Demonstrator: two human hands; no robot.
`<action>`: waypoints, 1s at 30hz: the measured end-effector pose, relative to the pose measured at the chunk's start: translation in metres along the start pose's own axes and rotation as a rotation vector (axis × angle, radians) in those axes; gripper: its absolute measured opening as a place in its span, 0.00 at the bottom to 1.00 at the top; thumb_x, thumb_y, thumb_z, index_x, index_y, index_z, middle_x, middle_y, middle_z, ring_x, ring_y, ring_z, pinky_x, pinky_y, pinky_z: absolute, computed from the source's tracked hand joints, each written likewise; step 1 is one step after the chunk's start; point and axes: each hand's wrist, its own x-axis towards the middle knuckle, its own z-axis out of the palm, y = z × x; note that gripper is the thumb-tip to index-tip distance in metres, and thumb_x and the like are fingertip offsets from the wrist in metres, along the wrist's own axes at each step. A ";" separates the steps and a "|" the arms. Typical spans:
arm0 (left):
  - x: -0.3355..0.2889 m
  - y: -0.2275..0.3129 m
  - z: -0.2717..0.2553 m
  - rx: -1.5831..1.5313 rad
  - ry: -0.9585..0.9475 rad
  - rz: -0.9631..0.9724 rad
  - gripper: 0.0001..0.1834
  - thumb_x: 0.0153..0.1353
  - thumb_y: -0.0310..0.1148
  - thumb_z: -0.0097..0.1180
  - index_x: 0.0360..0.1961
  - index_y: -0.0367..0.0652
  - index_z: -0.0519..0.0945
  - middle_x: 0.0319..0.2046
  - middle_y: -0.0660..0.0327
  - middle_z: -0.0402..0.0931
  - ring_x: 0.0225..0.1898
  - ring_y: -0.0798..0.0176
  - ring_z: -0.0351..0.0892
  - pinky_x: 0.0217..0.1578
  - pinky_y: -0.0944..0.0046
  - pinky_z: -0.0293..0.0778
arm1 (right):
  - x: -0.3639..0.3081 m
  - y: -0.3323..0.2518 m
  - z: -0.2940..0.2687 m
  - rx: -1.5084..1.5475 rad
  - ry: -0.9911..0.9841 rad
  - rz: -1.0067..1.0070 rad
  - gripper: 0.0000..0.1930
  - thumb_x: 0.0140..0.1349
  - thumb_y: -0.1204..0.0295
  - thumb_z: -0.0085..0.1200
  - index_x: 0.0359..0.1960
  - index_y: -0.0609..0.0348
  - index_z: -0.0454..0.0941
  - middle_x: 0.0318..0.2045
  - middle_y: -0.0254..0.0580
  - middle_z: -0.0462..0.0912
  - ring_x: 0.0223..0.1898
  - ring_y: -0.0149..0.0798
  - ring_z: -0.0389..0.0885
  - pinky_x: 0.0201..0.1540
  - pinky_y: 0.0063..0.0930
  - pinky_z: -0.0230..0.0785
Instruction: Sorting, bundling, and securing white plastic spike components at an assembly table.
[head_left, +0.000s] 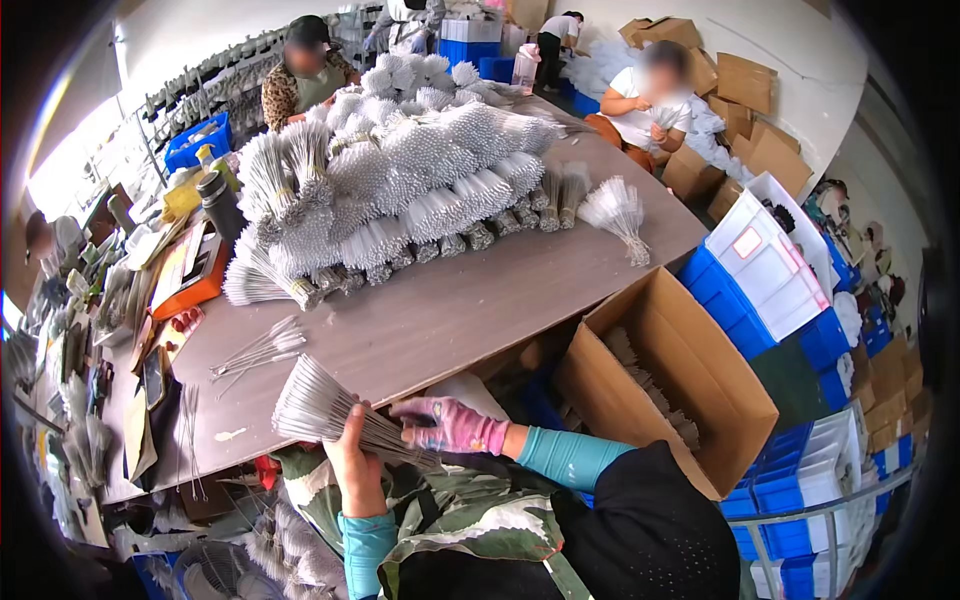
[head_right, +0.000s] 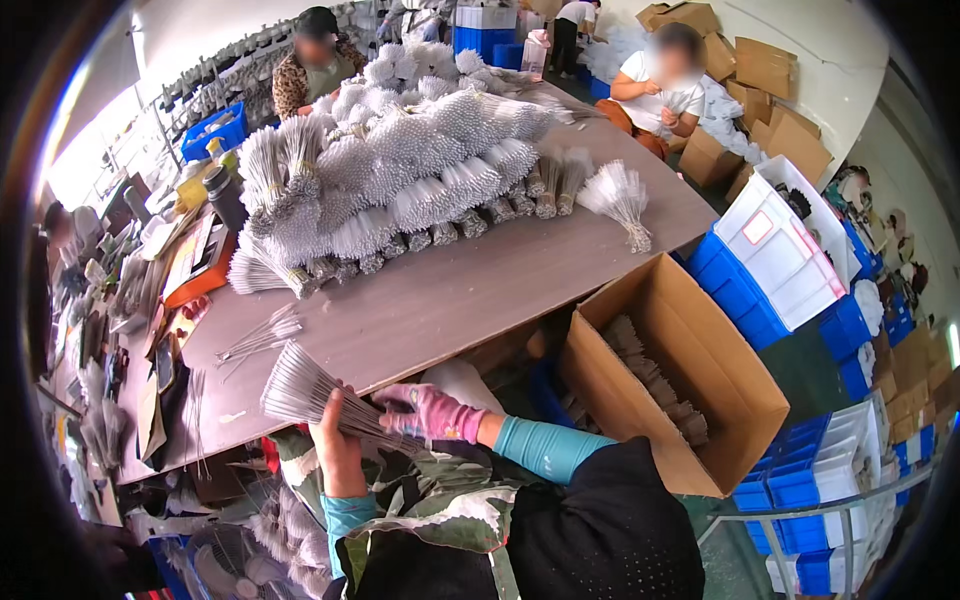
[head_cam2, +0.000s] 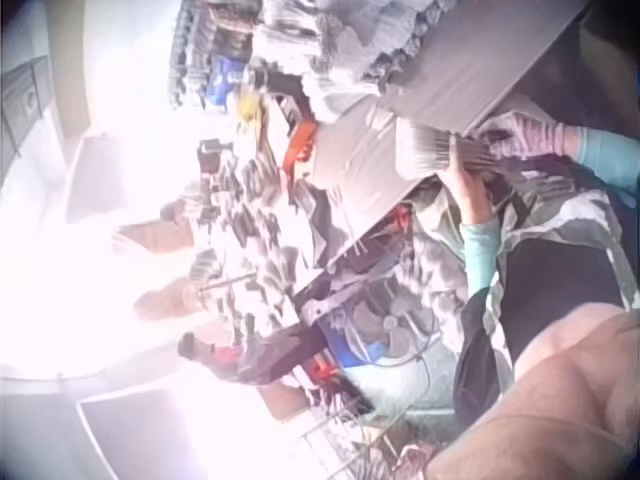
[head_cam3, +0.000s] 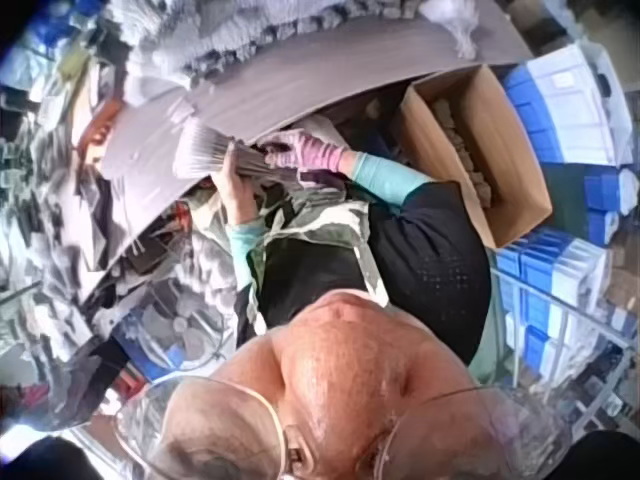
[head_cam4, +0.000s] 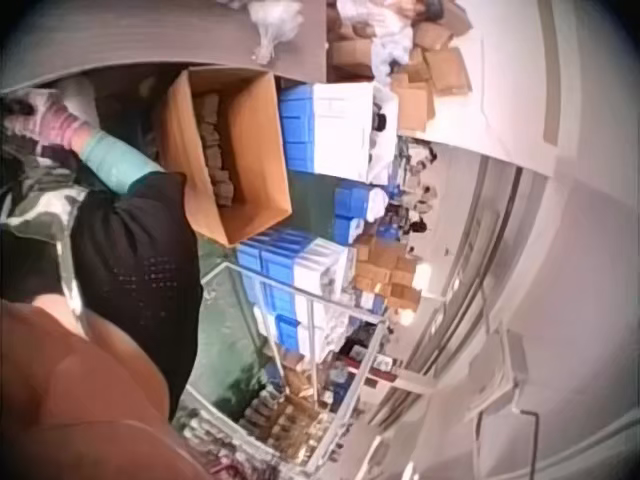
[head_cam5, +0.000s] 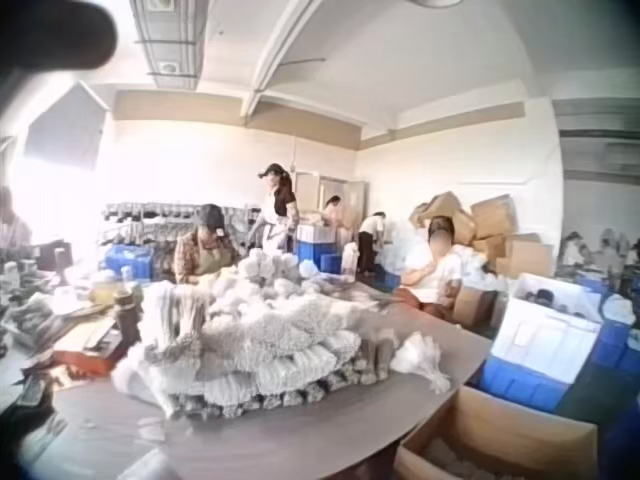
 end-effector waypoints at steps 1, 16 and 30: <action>0.002 -0.004 -0.002 0.107 -0.008 0.078 0.26 0.49 0.22 0.63 0.50 0.37 0.70 0.42 0.58 0.73 0.42 0.60 0.73 0.46 0.62 0.70 | 0.006 0.013 0.000 0.050 0.081 -0.007 0.25 0.56 0.68 0.60 0.55 0.60 0.69 0.44 0.35 0.77 0.44 0.27 0.73 0.50 0.23 0.67; 0.018 -0.047 -0.046 0.759 -0.267 0.187 0.22 0.42 0.22 0.64 0.43 0.36 0.76 0.39 0.62 0.78 0.40 0.67 0.76 0.44 0.67 0.70 | 0.041 0.009 0.019 0.211 0.216 -0.012 0.45 0.41 0.60 0.71 0.59 0.64 0.60 0.51 0.46 0.73 0.55 0.36 0.69 0.58 0.31 0.60; 0.013 -0.082 -0.067 1.080 -0.089 0.291 0.12 0.49 0.26 0.59 0.36 0.35 0.79 0.34 0.58 0.80 0.37 0.62 0.77 0.43 0.62 0.71 | 0.036 0.014 0.050 0.184 0.478 -0.093 0.34 0.43 0.66 0.68 0.52 0.63 0.65 0.45 0.45 0.76 0.46 0.37 0.75 0.50 0.32 0.69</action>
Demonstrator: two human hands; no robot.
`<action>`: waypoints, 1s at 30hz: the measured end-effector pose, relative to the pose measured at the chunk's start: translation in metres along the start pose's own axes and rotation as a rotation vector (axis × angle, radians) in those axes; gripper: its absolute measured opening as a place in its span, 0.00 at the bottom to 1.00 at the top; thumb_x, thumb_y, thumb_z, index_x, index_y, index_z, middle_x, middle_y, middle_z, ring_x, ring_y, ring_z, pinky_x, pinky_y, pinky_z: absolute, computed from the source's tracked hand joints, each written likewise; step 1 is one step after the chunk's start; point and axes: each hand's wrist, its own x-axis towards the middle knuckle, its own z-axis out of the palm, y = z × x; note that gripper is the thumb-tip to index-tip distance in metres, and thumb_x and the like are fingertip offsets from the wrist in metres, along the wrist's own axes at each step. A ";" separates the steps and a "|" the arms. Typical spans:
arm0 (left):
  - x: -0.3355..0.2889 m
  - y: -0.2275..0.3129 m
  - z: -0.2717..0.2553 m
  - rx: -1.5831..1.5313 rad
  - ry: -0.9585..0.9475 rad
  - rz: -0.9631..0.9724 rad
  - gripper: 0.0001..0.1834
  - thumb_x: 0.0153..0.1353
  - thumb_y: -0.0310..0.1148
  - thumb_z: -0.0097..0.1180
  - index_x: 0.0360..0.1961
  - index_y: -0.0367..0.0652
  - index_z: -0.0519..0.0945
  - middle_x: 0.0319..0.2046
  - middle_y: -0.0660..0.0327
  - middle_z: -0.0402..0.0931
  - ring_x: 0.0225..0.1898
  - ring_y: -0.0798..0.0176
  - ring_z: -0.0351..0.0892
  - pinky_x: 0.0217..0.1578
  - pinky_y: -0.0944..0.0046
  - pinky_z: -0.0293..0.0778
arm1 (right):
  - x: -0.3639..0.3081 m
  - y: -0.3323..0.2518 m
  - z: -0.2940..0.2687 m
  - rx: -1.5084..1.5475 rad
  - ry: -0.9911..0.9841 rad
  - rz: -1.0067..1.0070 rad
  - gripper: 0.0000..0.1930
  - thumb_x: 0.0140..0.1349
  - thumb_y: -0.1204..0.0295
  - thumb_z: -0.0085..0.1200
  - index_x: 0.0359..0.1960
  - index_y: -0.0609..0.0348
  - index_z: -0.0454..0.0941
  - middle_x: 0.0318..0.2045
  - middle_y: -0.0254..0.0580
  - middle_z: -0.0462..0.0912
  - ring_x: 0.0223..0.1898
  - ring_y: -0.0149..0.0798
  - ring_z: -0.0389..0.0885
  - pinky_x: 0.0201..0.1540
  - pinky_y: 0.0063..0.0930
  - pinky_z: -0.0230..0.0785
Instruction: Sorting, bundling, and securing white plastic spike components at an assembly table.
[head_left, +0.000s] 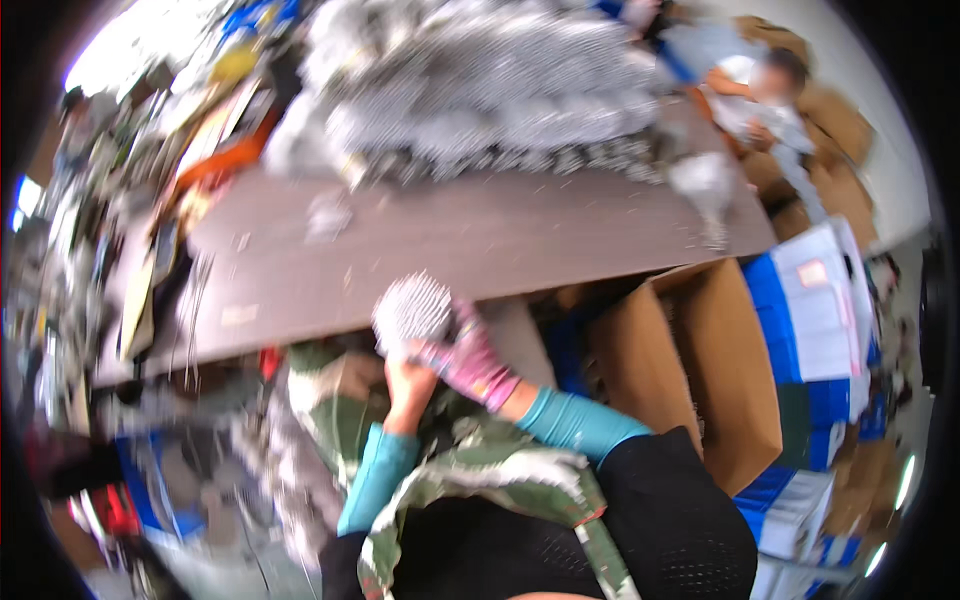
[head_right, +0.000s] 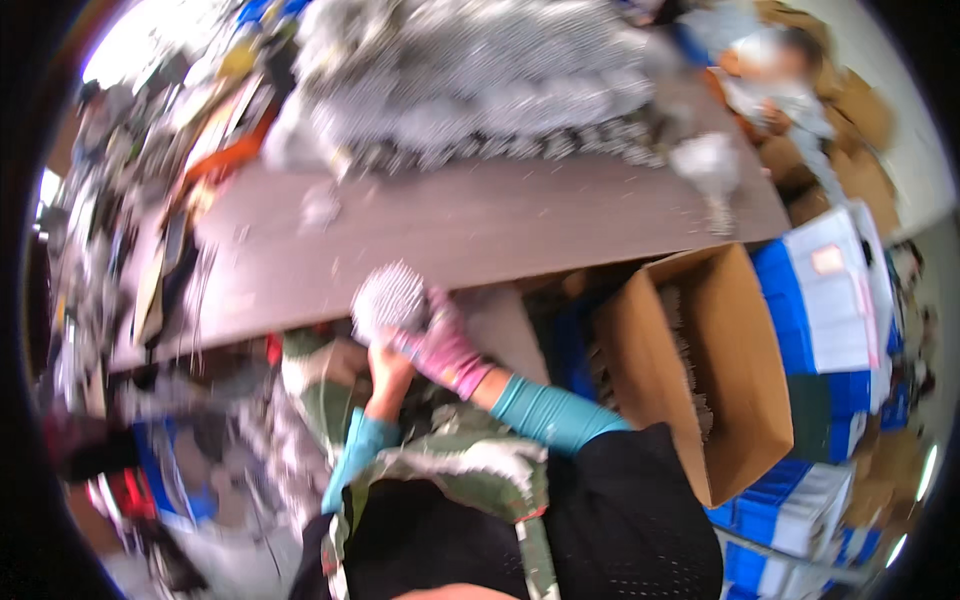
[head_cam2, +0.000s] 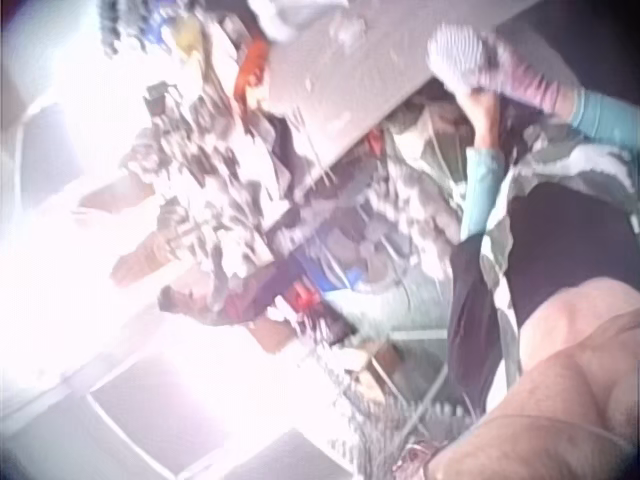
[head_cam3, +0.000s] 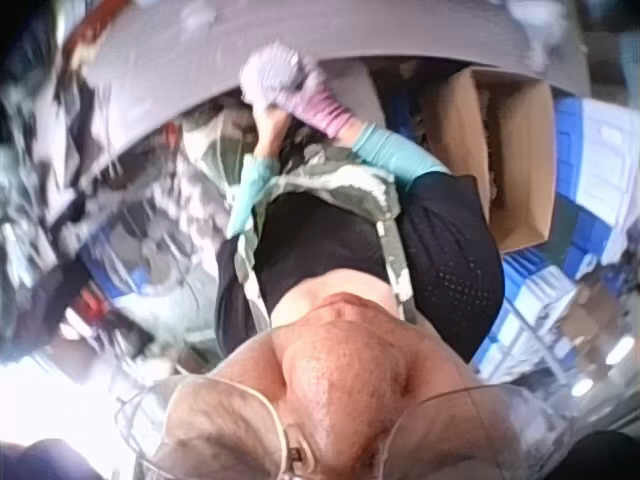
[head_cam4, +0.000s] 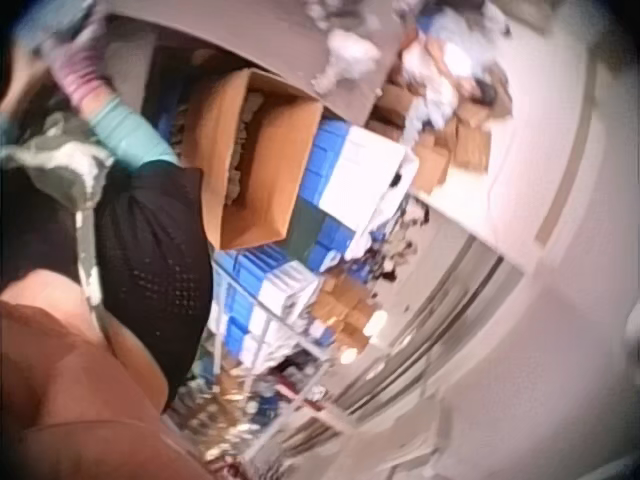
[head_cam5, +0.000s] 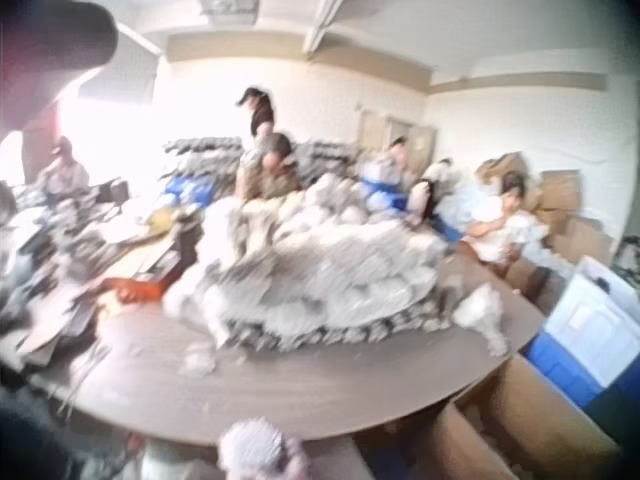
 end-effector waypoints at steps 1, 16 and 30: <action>0.005 0.010 0.006 -0.108 0.028 -0.034 0.14 0.50 0.26 0.57 0.40 0.36 0.78 0.36 0.56 0.79 0.39 0.62 0.77 0.44 0.63 0.71 | 0.002 0.003 -0.002 0.009 0.034 -0.012 0.32 0.44 0.67 0.67 0.50 0.62 0.66 0.44 0.45 0.77 0.45 0.37 0.75 0.49 0.32 0.69; 0.008 -0.017 -0.002 0.072 -0.194 0.035 0.27 0.53 0.47 0.57 0.54 0.52 0.72 0.55 0.63 0.69 0.58 0.54 0.63 0.62 0.54 0.52 | 0.000 -0.027 -0.062 -0.228 -0.479 0.257 0.27 0.52 0.82 0.50 0.57 0.69 0.63 0.51 0.50 0.73 0.53 0.39 0.72 0.58 0.29 0.61; 0.012 -0.031 0.002 0.136 -0.127 0.225 0.23 0.50 0.35 0.61 0.50 0.44 0.75 0.49 0.58 0.73 0.53 0.56 0.69 0.56 0.58 0.61 | 0.049 -0.055 -0.083 -0.230 -0.461 0.451 0.10 0.61 0.74 0.50 0.44 0.63 0.75 0.34 0.33 0.78 0.34 0.23 0.75 0.33 0.16 0.66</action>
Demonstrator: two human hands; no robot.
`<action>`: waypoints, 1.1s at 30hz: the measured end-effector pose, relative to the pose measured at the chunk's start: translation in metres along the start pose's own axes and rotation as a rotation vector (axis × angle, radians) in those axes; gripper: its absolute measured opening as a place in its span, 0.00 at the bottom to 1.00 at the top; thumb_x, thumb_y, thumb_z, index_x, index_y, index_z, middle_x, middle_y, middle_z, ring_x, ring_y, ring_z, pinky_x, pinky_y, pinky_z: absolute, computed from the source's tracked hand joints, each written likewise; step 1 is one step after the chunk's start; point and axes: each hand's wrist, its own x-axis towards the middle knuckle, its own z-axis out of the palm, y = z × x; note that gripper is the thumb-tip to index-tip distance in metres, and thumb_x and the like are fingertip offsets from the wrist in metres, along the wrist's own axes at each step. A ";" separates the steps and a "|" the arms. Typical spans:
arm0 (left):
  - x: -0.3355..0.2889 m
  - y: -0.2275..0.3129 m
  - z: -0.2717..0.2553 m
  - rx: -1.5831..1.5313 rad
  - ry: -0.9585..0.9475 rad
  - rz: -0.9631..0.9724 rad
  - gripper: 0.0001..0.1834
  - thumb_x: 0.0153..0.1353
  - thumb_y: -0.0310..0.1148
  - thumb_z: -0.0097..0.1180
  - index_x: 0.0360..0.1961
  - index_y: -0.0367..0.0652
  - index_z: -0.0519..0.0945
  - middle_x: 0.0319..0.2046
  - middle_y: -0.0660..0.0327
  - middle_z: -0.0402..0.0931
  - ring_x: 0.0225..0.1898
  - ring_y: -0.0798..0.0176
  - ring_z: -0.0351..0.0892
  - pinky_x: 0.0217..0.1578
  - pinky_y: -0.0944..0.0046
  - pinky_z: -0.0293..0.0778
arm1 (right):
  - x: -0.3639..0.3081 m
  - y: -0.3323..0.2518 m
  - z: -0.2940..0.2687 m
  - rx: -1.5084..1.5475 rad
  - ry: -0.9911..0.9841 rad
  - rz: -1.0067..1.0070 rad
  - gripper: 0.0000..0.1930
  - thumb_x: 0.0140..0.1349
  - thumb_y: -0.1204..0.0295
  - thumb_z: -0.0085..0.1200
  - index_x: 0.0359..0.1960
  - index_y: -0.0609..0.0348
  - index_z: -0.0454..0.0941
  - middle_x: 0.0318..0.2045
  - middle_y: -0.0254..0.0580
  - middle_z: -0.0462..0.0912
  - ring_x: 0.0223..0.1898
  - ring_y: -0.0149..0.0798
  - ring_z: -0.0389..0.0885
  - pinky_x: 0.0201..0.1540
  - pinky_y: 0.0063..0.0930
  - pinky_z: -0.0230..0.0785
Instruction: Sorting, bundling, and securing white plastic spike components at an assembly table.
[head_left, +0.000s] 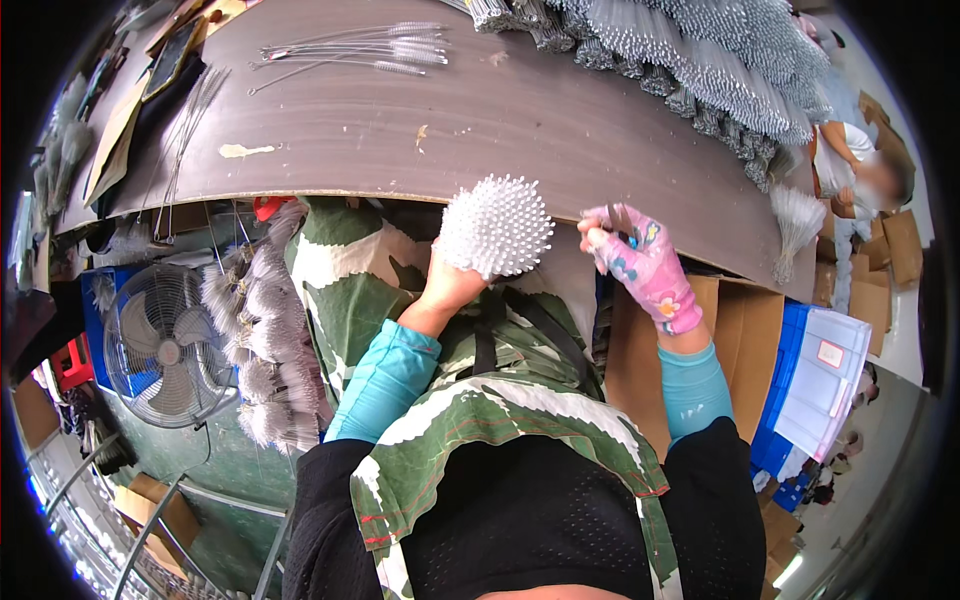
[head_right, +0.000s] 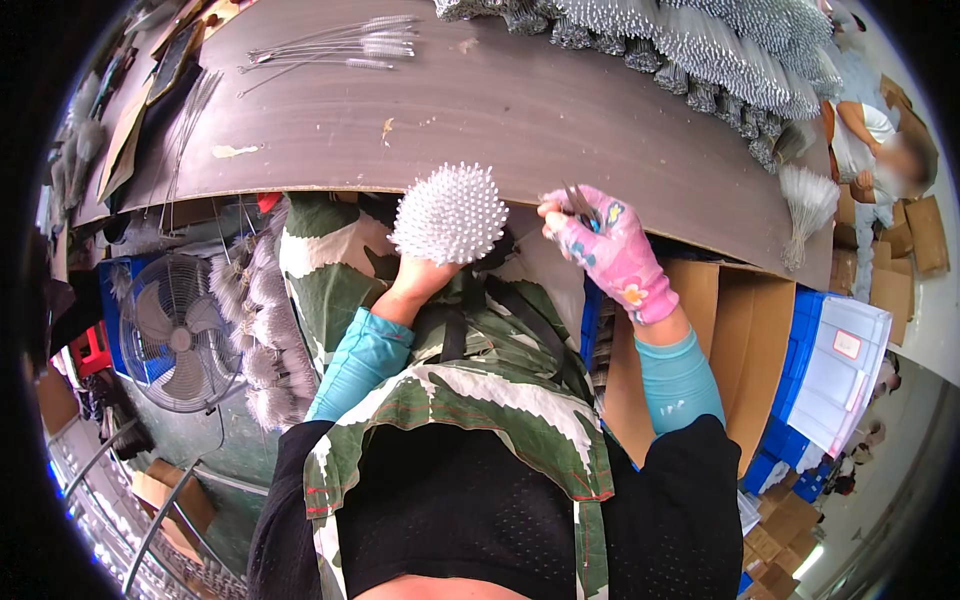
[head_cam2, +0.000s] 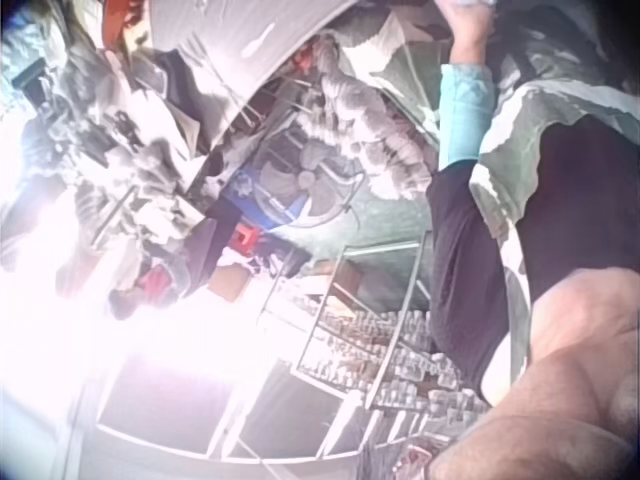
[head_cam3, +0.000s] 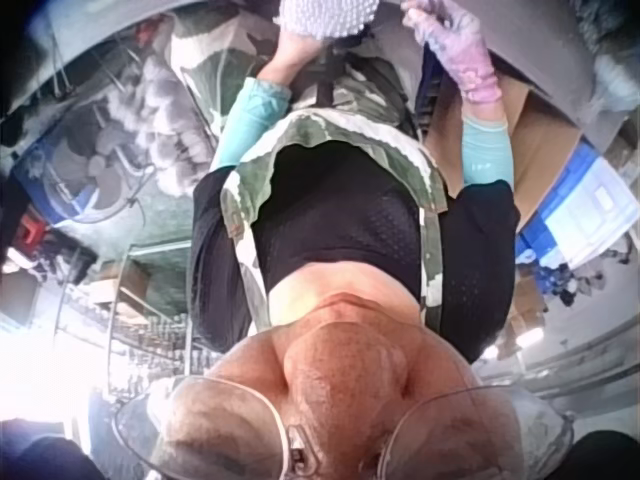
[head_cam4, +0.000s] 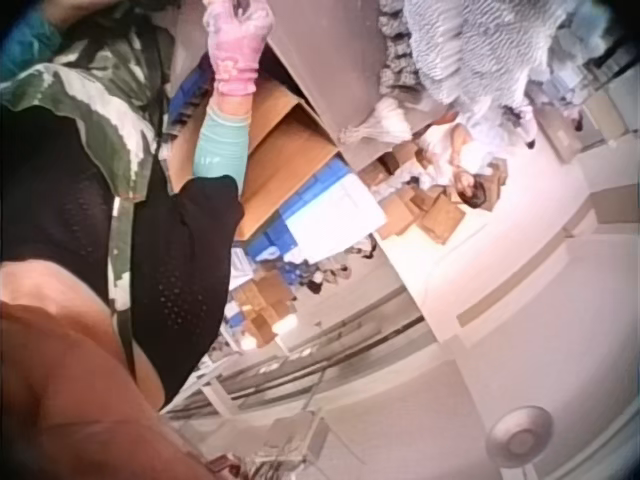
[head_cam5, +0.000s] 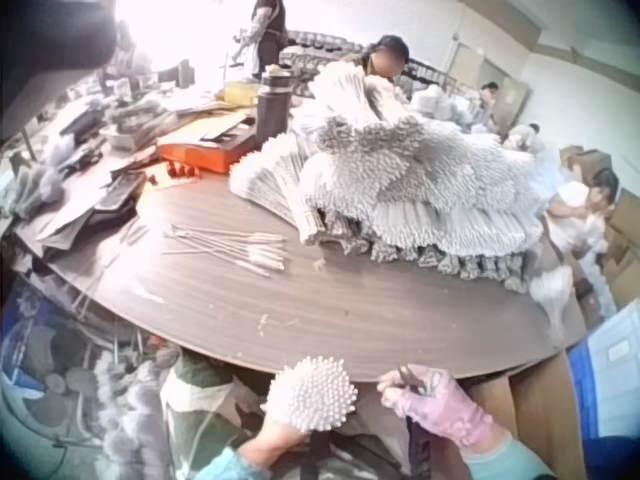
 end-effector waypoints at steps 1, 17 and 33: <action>0.002 0.003 -0.003 0.137 -0.088 0.054 0.25 0.53 0.41 0.59 0.53 0.48 0.73 0.55 0.60 0.69 0.59 0.53 0.63 0.61 0.54 0.54 | 0.006 -0.003 0.004 0.017 0.071 -0.044 0.10 0.61 0.75 0.51 0.42 0.64 0.76 0.33 0.33 0.78 0.33 0.24 0.75 0.32 0.15 0.66; 0.007 0.026 -0.023 -0.500 -0.145 -0.204 0.35 0.39 0.33 0.72 0.52 0.41 0.73 0.52 0.59 0.72 0.57 0.60 0.66 0.60 0.60 0.57 | 0.058 -0.014 0.023 -0.327 -0.063 -0.360 0.06 0.62 0.75 0.51 0.38 0.63 0.75 0.33 0.33 0.79 0.35 0.24 0.75 0.36 0.18 0.68; -0.002 0.031 -0.017 -0.639 -0.029 -0.323 0.28 0.36 0.31 0.73 0.42 0.39 0.78 0.40 0.61 0.80 0.43 0.67 0.77 0.47 0.65 0.71 | 0.118 -0.067 0.036 0.550 0.349 -0.182 0.08 0.61 0.69 0.47 0.28 0.59 0.74 0.23 0.40 0.78 0.16 0.24 0.67 0.15 0.17 0.54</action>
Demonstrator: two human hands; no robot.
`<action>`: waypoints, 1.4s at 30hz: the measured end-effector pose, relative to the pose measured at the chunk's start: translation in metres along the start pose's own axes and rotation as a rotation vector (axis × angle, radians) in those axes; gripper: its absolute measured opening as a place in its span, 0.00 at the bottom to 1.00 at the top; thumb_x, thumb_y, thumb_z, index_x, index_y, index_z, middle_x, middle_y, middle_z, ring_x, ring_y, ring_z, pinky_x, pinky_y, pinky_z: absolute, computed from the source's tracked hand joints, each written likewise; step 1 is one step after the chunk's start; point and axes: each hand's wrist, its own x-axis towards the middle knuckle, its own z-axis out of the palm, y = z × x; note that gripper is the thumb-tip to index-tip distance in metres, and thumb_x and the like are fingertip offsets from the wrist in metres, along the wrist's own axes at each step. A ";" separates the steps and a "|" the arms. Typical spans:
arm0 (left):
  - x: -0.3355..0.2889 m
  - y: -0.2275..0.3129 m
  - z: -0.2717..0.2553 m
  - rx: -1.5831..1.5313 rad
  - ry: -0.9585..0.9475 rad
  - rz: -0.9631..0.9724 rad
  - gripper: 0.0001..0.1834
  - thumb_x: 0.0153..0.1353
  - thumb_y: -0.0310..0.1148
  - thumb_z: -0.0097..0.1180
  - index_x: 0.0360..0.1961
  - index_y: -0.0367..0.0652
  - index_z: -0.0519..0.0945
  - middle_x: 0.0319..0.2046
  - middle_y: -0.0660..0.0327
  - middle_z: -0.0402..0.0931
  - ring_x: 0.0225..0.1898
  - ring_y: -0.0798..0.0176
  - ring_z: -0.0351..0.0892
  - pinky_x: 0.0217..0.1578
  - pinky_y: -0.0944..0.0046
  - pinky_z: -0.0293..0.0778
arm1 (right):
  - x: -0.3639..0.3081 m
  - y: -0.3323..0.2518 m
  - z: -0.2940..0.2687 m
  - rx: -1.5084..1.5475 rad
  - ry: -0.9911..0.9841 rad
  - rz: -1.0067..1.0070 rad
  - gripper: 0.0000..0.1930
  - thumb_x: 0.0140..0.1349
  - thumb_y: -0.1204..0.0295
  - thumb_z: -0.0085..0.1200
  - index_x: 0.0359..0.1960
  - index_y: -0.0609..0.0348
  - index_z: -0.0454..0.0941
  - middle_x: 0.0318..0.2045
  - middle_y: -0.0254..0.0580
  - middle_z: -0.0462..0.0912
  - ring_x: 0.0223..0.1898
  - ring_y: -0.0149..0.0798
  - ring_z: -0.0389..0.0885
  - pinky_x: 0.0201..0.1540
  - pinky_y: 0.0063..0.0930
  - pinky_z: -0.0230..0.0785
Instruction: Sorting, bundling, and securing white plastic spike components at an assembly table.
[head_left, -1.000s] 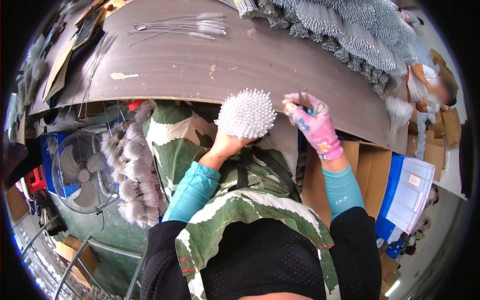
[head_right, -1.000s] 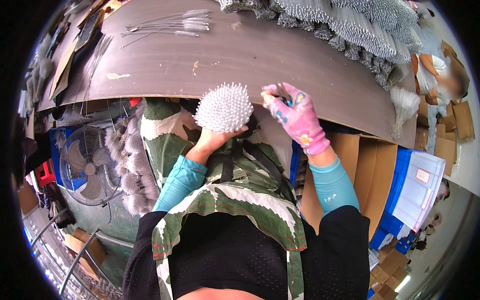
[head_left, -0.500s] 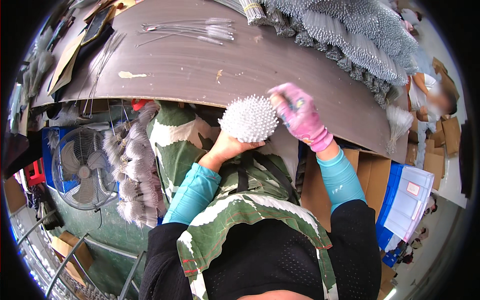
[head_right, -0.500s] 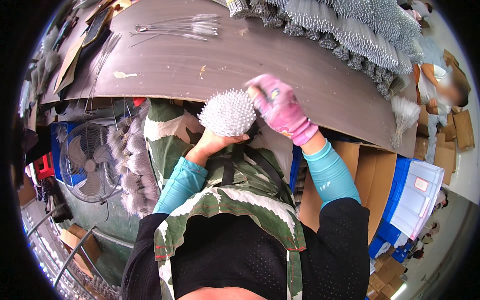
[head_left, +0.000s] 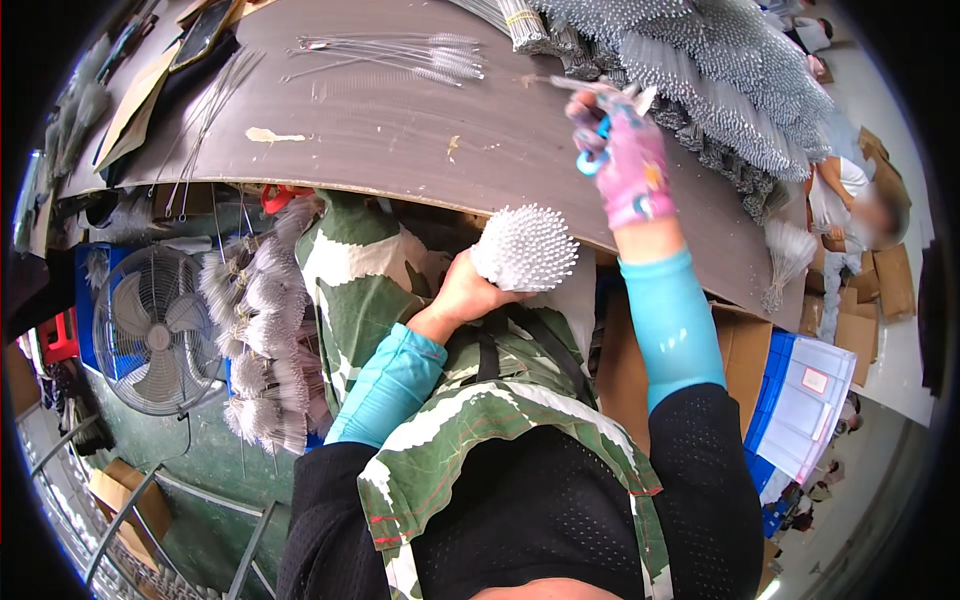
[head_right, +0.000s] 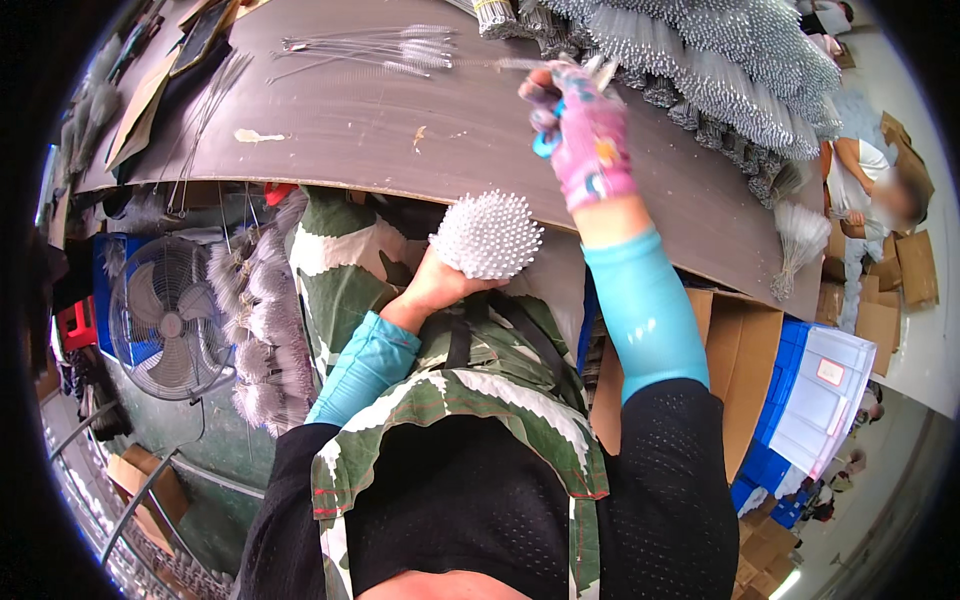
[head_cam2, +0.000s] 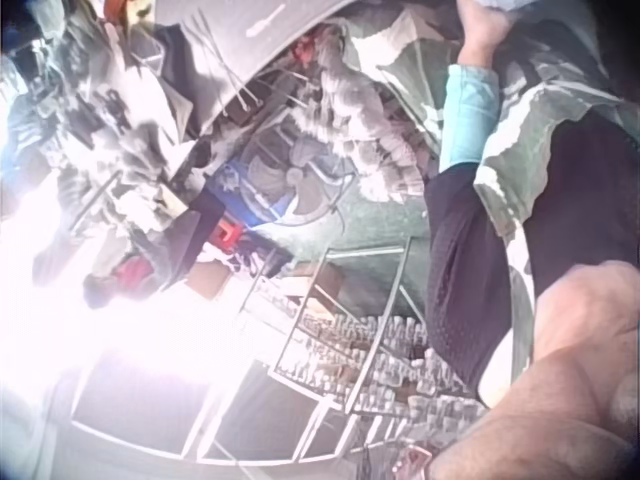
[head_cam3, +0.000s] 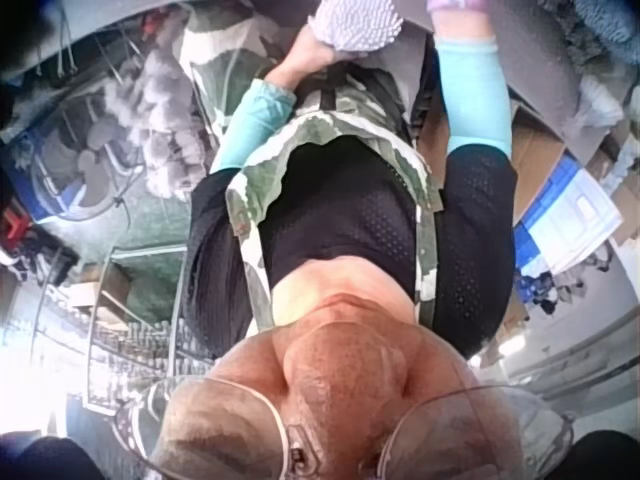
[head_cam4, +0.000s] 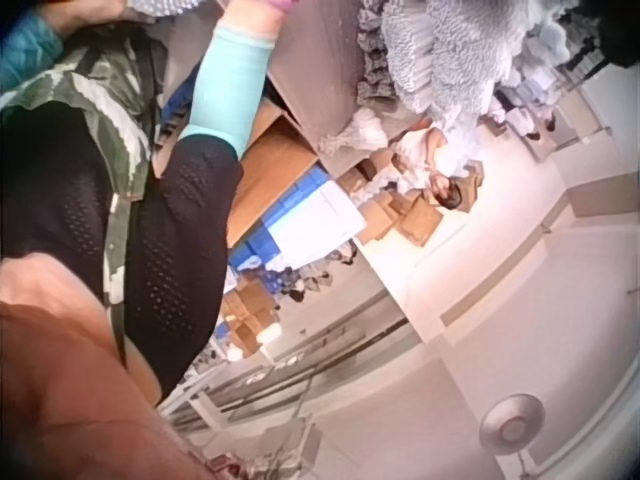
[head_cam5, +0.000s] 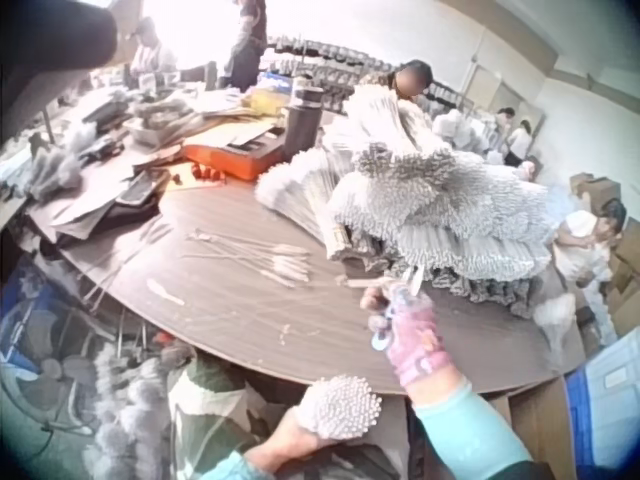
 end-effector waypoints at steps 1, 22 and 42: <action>0.000 -0.001 0.000 -0.004 0.000 -0.003 0.28 0.36 0.31 0.73 0.42 0.39 0.78 0.40 0.61 0.80 0.43 0.67 0.77 0.47 0.65 0.71 | 0.017 0.008 0.001 0.029 -0.107 0.061 0.09 0.61 0.68 0.46 0.29 0.61 0.73 0.24 0.43 0.78 0.16 0.25 0.67 0.15 0.18 0.54; 0.006 -0.002 -0.005 0.007 -0.090 0.005 0.31 0.34 0.30 0.74 0.44 0.39 0.77 0.41 0.63 0.79 0.43 0.69 0.76 0.49 0.65 0.70 | -0.036 0.009 -0.056 -0.467 -0.413 0.307 0.15 0.65 0.66 0.46 0.50 0.58 0.73 0.29 0.34 0.78 0.21 0.21 0.69 0.22 0.11 0.60; 0.007 0.006 -0.005 -0.219 -0.169 -0.170 0.41 0.31 0.23 0.72 0.52 0.37 0.69 0.49 0.62 0.72 0.52 0.65 0.68 0.56 0.64 0.62 | -0.062 -0.032 -0.080 -1.073 -0.702 0.443 0.21 0.60 0.54 0.51 0.30 0.64 0.81 0.16 0.34 0.74 0.20 0.26 0.71 0.26 0.23 0.64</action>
